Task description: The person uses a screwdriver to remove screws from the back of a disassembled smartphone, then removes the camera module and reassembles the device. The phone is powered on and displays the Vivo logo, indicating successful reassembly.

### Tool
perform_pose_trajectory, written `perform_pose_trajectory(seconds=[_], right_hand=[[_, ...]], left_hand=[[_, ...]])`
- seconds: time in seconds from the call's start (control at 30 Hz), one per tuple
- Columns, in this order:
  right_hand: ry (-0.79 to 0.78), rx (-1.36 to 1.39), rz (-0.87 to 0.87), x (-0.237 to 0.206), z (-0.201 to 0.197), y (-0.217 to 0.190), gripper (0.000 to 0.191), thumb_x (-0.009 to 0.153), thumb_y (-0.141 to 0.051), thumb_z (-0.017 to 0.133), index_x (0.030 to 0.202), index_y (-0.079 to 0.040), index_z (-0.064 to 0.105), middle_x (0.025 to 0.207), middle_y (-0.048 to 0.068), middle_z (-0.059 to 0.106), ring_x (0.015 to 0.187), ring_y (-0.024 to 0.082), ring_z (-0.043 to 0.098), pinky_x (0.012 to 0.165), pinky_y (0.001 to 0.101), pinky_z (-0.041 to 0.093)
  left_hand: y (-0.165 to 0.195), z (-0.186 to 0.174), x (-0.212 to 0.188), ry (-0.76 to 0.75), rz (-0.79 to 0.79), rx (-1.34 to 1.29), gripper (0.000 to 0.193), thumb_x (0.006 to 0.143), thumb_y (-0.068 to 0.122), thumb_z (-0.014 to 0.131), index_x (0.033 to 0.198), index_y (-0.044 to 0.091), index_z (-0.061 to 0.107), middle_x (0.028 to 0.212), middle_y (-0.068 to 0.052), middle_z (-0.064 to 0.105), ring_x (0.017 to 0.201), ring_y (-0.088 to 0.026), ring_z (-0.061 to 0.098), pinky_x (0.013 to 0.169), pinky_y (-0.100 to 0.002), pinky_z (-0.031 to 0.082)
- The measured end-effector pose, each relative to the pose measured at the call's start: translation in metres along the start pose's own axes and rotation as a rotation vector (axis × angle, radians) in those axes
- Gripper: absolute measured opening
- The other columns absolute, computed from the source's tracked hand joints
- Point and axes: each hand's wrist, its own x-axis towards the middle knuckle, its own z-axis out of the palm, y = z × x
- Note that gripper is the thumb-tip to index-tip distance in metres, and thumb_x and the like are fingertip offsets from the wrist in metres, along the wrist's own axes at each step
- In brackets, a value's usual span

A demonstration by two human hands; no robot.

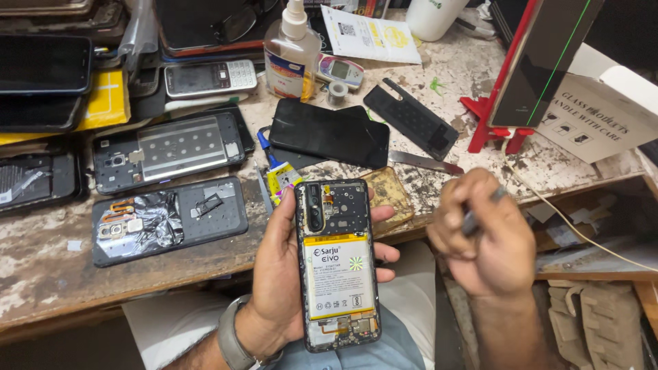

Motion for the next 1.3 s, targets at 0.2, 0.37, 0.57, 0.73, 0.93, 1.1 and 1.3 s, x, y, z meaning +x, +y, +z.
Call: perform_pose_trajectory(seconds=[0.2,0.37,0.57,0.73,0.93,1.1,1.3], right_hand=[[-0.026,-1.487,-0.354,-0.008,0.016,-0.003,0.033,0.110,-0.028,0.049,0.103,0.002,0.062,0.093,0.012,0.063,0.078,0.019,0.056,0.072,0.0298,0.046],[-0.058,-0.827,-0.292,0.003,-0.005,-0.023,0.047,0.118,-0.040,0.038,0.096,-0.005,0.060,0.105,0.015,0.068,0.096,0.020,0.064,0.088,0.0304,0.052],[0.084,-0.403,-0.218,0.040,-0.025,-0.029,0.055,0.122,-0.037,0.032,0.097,0.003,0.061,0.089,0.021,0.068,0.067,0.021,0.064,0.058,0.0273,0.050],[0.160,-0.678,-0.226,0.028,-0.004,-0.011,0.029,0.098,-0.004,0.058,0.124,-0.007,0.045,0.108,0.024,0.071,0.082,0.023,0.071,0.073,0.0339,0.062],[-0.165,-1.142,-0.443,-0.012,0.024,0.005,0.043,0.101,0.005,0.063,0.132,-0.005,0.036,0.119,0.026,0.070,0.103,0.021,0.074,0.088,0.0301,0.065],[-0.202,-1.222,-0.430,-0.009,0.028,0.012,0.041,0.097,0.008,0.065,0.126,-0.002,0.038,0.121,0.024,0.068,0.115,0.024,0.072,0.096,0.0331,0.063],[-0.220,-1.287,-0.419,-0.007,0.024,0.014,0.039,0.097,0.007,0.067,0.123,-0.002,0.039,0.118,0.023,0.071,0.113,0.024,0.073,0.093,0.0320,0.065]], left_hand=[[0.000,0.000,0.001,0.041,0.007,0.028,0.088,0.103,0.068,0.019,0.146,-0.001,0.051,0.145,-0.026,0.056,0.107,-0.039,0.069,0.088,-0.050,0.061],[0.003,0.000,0.001,0.016,0.022,0.032,0.089,0.104,0.069,0.018,0.146,-0.003,0.051,0.144,-0.026,0.057,0.106,-0.038,0.069,0.090,-0.049,0.061],[0.004,0.002,0.005,0.049,0.053,0.035,0.085,0.103,0.067,0.018,0.143,0.000,0.052,0.137,-0.027,0.060,0.103,-0.037,0.070,0.091,-0.050,0.060],[0.005,0.005,0.007,0.107,0.075,0.097,0.085,0.104,0.066,0.019,0.141,-0.001,0.053,0.133,-0.026,0.063,0.101,-0.036,0.070,0.088,-0.048,0.060],[0.005,0.007,0.007,0.159,0.099,0.162,0.084,0.102,0.065,0.018,0.139,-0.001,0.054,0.131,-0.024,0.065,0.099,-0.034,0.070,0.087,-0.047,0.060],[0.004,0.007,0.006,0.154,0.109,0.172,0.085,0.103,0.065,0.018,0.138,-0.003,0.055,0.131,-0.024,0.065,0.099,-0.033,0.069,0.089,-0.047,0.060],[0.003,0.005,0.006,0.136,0.102,0.171,0.086,0.104,0.065,0.017,0.138,-0.004,0.056,0.130,-0.023,0.065,0.100,-0.031,0.069,0.090,-0.046,0.059]])
